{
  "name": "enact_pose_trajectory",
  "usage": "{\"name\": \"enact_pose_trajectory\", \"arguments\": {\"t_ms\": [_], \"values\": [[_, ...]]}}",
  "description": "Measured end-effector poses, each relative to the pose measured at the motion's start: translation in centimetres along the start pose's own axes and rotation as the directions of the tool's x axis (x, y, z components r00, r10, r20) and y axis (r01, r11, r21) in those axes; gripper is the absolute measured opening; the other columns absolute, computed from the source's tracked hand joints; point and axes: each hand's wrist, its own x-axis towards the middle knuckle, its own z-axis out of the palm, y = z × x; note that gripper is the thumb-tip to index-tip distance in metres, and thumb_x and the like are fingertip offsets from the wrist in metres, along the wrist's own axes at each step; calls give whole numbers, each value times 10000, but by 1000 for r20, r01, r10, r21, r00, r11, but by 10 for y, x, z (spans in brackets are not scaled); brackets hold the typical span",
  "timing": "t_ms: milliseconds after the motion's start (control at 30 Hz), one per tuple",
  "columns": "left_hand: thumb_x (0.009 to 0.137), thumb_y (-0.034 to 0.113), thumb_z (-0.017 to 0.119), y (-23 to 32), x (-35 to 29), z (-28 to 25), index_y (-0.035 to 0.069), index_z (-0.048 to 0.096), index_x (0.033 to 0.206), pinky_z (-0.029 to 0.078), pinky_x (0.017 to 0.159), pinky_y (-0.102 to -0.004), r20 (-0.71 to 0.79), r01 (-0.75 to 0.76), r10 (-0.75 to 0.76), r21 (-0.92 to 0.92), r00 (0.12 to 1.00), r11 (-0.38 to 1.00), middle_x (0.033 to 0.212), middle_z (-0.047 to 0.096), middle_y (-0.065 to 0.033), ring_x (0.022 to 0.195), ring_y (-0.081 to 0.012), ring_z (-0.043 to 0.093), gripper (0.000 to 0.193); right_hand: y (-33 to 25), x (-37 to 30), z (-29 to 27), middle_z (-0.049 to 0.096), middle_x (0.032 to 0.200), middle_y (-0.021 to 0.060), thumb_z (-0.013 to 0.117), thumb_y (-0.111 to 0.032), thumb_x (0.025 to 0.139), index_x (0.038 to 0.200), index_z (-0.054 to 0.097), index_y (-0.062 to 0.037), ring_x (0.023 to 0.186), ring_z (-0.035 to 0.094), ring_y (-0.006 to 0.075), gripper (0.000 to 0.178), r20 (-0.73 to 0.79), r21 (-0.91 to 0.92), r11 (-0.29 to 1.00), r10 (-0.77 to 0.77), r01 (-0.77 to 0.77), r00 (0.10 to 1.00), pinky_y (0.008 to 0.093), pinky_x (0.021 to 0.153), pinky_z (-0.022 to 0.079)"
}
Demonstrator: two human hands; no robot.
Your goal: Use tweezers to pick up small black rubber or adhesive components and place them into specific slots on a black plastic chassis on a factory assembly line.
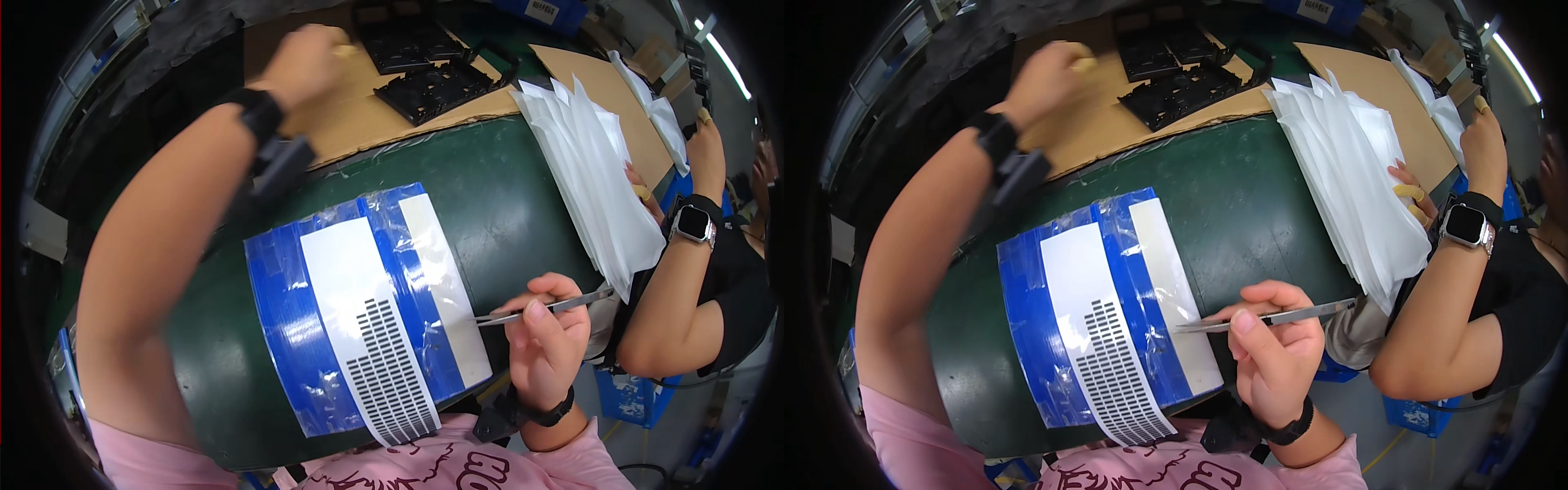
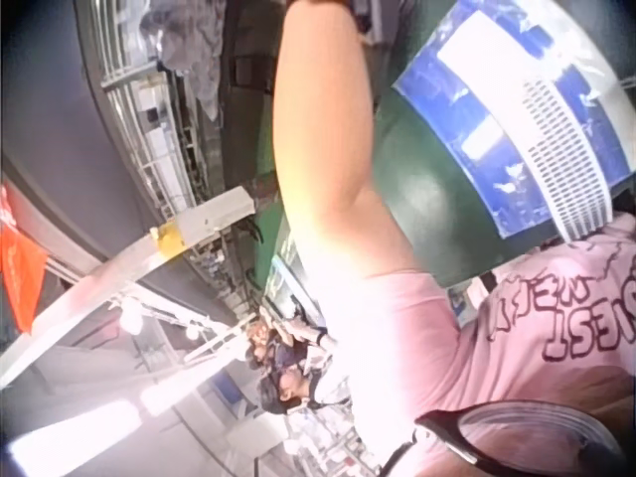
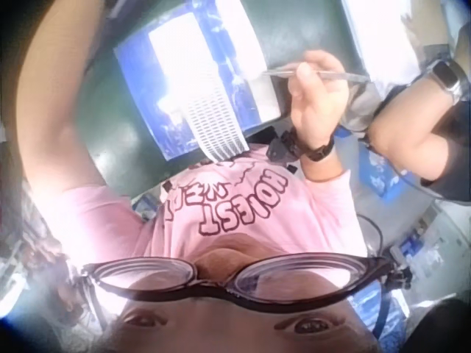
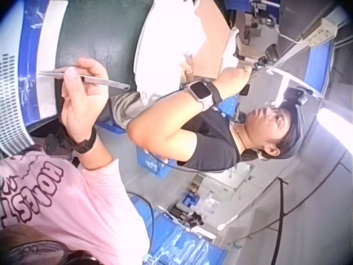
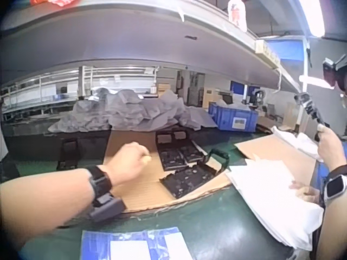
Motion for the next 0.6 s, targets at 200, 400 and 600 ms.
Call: {"name": "enact_pose_trajectory", "arguments": {"t_ms": [200,400,600], "values": [[766,250,489,54,32,67,29,620,882,444,770,-359,259,246,-284,170,923,954,928,575,-184,848,-311,556,282,1,7,5,587,737,181,551,17,738,956,448,39,496,437,77,241,29,93,995,22,-25,999,190,483,368],[733,236,507,56,26,23,-2,620,798,452,692,-361,414,175,-151,-19,898,984,796,592,-184,753,-319,565,271,1,2,12,594,750,167,550,18,744,947,458,38,515,449,69,225,56,128,990,51,-58,997,180,494,374],[793,155,530,62,-49,-75,16,537,852,472,702,-246,576,625,-282,-770,767,127,799,556,-49,763,-108,561,152,0,-10,31,593,764,117,569,8,749,928,482,45,609,516,66,202,172,-13,997,83,-82,982,159,508,384]]}}
